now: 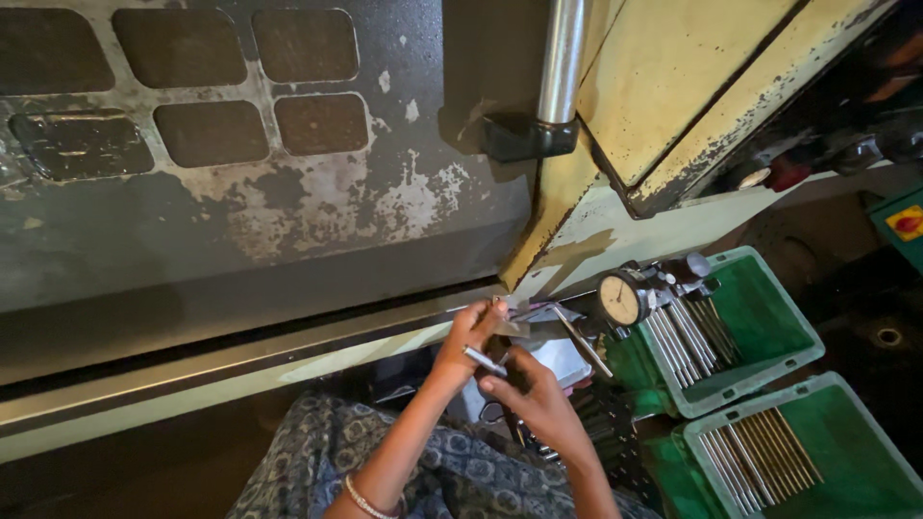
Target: The person opens a machine door, retrieves a metal rod, and measures it with a dial caliper. They then close the door, mark a grid on the machine's exterior with a pen, and repeat the process with another rod.
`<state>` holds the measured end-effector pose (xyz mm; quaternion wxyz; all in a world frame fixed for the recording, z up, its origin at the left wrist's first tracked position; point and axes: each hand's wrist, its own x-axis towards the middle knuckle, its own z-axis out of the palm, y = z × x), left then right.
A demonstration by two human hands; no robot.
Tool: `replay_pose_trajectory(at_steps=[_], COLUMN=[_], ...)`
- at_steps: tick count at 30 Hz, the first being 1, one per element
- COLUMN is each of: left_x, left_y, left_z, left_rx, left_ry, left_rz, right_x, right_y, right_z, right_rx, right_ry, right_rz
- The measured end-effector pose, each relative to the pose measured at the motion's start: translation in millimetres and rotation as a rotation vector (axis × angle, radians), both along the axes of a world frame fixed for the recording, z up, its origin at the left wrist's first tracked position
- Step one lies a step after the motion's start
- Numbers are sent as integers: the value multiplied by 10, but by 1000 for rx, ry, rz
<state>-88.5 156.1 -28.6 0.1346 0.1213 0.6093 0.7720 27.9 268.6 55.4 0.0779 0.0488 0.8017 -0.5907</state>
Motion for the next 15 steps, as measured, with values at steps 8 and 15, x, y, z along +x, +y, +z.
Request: replay_pose_trajectory(at_steps=[8, 15], left_x=[65, 47], left_y=[-63, -105], left_z=[126, 162], left_rx=[11, -44], left_ry=[73, 123], left_rz=[-23, 21], right_x=[24, 42], right_y=[-151, -239], right_z=[-23, -32], right_rx=[20, 74], right_ry=[68, 100], right_rz=[30, 3])
